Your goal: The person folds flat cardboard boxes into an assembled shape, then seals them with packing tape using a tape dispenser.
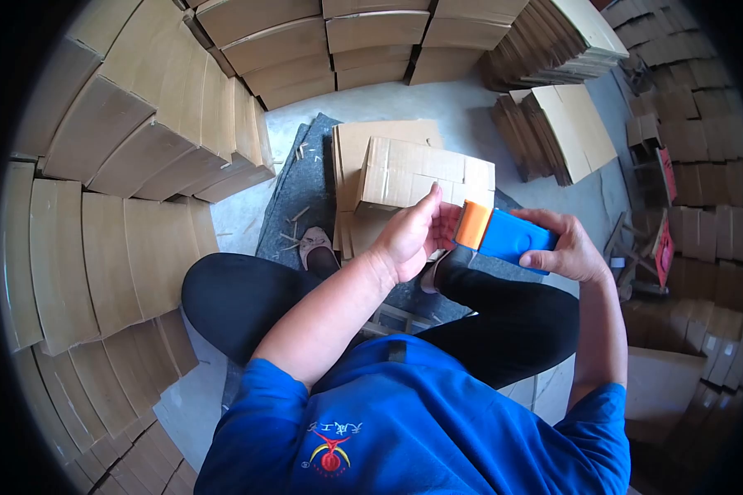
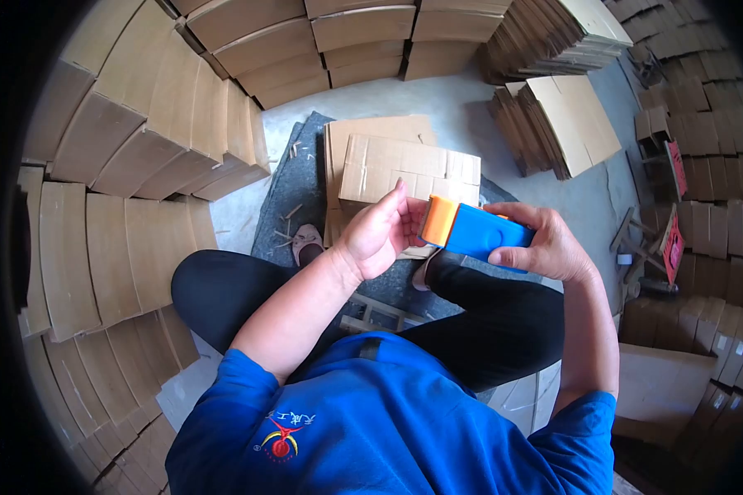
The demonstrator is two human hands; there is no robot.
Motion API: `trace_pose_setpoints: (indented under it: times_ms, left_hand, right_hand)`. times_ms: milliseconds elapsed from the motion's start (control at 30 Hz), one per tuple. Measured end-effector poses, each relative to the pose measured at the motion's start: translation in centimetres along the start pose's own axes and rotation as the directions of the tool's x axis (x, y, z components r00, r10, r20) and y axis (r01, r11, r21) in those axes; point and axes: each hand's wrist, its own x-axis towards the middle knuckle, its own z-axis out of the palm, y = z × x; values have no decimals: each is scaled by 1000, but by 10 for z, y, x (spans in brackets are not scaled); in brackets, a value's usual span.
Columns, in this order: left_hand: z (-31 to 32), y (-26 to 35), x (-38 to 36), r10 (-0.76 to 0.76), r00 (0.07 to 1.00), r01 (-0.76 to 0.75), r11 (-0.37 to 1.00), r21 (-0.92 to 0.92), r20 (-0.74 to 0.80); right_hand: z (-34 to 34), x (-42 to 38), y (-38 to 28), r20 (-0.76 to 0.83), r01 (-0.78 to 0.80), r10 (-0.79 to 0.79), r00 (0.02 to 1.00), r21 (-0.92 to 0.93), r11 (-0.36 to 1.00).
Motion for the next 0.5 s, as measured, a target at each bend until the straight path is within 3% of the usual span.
trace_pose_setpoints:
  times_ms: [33,100,167,200,233,267,400,500]
  left_hand:
    - [1,-1,-1,4,1000,-4,1000,-1,-3]
    - [7,-5,-3,-4,988,-6,998,-67,-153]
    - [-4,-12,-1,11,972,-22,999,-48,-234]
    - [-5,-9,-1,65,953,-45,996,74,-295]
    - [-6,-6,-1,124,930,-58,979,195,-347]
    - [-8,-1,0,182,894,-135,981,141,-409]
    - [-54,55,-8,374,721,-304,927,219,-584]
    - [-79,81,-4,344,679,-247,939,240,-648]
  right_hand:
    - [3,1,1,2,11,-11,1000,8,1000]
    - [7,5,-1,10,26,-27,1000,14,1000]
    - [13,9,-7,-1,-61,61,998,8,998]
    - [16,13,-11,3,-61,61,998,8,998]
    - [18,18,-17,-10,-90,90,996,-19,996]
    - [18,23,-21,-23,-121,120,992,-46,992]
    - [2,48,-44,-64,-143,132,989,-222,964]
    - [5,83,-61,-109,-211,183,977,-388,897]
